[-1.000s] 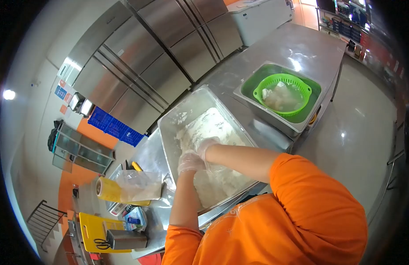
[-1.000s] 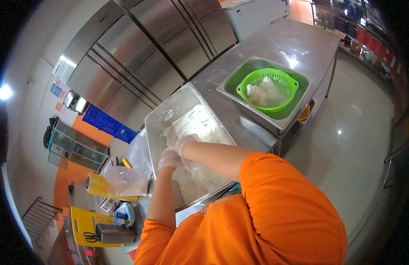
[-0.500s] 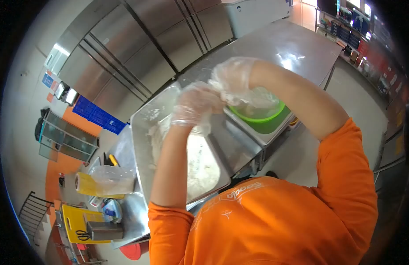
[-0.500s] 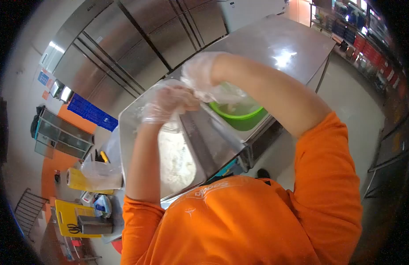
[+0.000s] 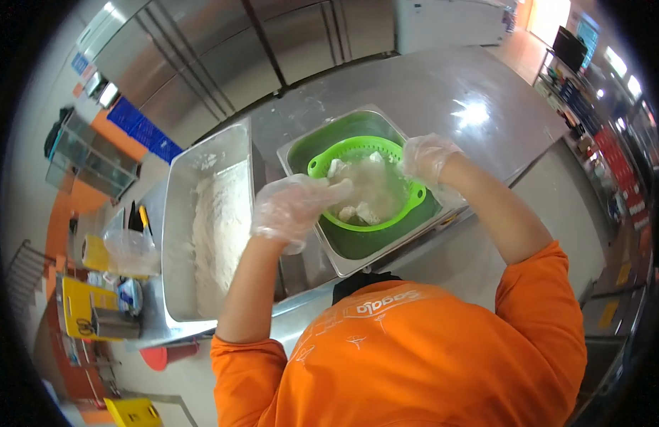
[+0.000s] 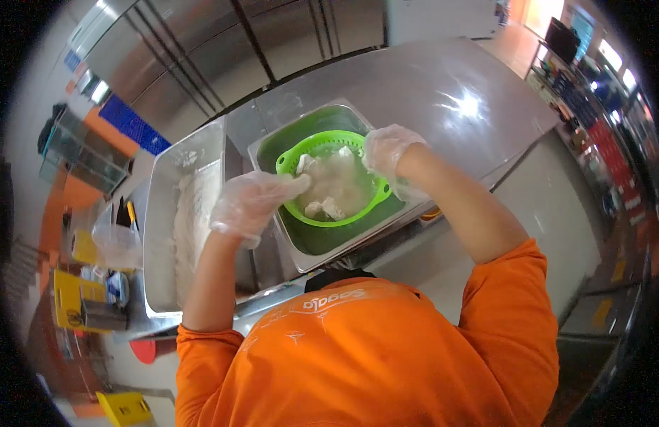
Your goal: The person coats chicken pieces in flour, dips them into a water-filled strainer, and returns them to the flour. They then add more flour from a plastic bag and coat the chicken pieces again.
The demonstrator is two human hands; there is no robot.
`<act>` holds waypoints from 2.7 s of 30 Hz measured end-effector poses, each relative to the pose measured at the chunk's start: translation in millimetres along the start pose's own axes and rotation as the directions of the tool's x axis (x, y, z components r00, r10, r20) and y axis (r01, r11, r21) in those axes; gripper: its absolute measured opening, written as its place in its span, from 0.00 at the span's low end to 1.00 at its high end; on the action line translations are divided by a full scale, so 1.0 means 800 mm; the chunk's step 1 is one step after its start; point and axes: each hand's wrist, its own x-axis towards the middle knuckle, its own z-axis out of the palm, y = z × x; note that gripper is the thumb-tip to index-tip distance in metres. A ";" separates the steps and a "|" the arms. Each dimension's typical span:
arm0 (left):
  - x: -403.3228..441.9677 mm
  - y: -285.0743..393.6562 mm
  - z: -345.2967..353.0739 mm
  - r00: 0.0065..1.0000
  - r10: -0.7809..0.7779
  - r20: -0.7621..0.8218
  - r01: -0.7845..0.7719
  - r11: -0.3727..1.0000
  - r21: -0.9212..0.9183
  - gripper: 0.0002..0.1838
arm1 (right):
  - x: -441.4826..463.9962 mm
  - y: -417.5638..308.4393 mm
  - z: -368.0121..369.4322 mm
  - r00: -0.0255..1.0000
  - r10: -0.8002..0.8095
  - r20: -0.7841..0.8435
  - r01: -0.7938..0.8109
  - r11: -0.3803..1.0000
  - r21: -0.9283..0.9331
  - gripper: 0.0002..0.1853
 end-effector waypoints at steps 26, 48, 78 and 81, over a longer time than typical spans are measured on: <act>-0.121 -0.170 0.128 0.318 -0.882 -0.347 0.709 0.464 -0.531 0.20 | 0.134 0.013 0.022 0.970 -0.178 -0.164 0.171 0.984 -0.053 0.12; -0.120 -0.156 0.109 0.382 -0.900 -0.209 0.709 0.430 -0.559 0.20 | 0.165 0.007 0.025 0.929 -0.364 0.062 0.361 0.931 0.056 0.28; 0.109 -0.110 0.114 0.991 -0.121 0.059 0.122 0.993 -0.008 0.17 | 0.062 0.024 -0.002 0.877 -0.310 -0.366 0.185 0.923 -0.339 0.08; 0.121 -0.114 0.113 0.960 -0.229 0.158 0.255 0.952 -0.167 0.16 | 0.030 0.041 -0.016 0.920 -0.300 -0.250 0.197 0.909 -0.367 0.09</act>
